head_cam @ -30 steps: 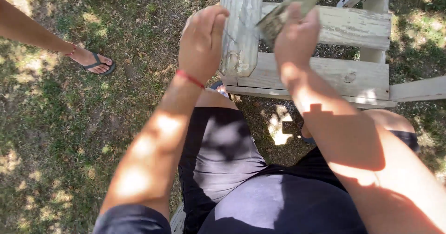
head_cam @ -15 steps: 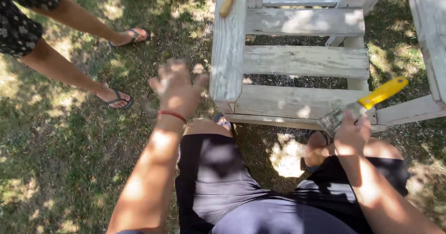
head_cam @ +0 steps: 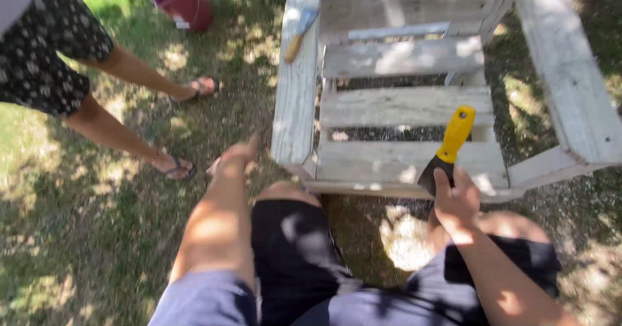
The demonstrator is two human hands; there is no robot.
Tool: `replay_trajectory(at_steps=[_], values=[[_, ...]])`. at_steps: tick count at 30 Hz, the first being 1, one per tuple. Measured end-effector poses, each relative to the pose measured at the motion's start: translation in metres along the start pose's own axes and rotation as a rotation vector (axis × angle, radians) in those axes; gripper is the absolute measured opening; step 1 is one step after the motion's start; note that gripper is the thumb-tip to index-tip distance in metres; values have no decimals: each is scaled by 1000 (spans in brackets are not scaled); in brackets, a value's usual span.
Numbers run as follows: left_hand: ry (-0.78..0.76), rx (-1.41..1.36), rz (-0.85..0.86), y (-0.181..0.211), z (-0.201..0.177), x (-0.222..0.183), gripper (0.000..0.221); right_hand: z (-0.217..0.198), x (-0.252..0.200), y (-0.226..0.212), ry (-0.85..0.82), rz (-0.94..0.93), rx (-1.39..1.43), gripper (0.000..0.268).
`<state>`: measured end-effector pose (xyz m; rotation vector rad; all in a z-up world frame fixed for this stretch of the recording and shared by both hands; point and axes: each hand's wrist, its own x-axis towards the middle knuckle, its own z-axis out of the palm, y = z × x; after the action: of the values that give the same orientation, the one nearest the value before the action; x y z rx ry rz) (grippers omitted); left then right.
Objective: Using a hand scraper to remove old, peeling paint from a wooden chair.
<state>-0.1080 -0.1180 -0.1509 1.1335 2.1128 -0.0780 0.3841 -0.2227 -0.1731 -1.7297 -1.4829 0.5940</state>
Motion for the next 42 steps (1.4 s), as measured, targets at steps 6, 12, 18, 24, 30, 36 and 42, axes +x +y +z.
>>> replay_trajectory(at_steps=[6,12,18,24,30,36,42], values=[[18,69,-294,-255,102,26,100,47,18,100,477,28,-401,30],[-56,-177,-592,-183,66,-128,81,8,17,-3,101,-291,410,11],[215,-163,-165,-88,25,-175,64,24,1,-27,-52,-672,-9,23],[173,-381,549,34,47,-272,46,6,-15,-60,-68,-994,14,28],[-369,-321,567,62,169,-247,53,29,-36,-15,-98,-1016,-261,29],[-309,-414,559,53,227,-235,20,-7,-80,-16,-259,-804,-513,23],[-133,-190,561,52,229,-244,43,-24,-100,-7,-582,-346,-519,48]])
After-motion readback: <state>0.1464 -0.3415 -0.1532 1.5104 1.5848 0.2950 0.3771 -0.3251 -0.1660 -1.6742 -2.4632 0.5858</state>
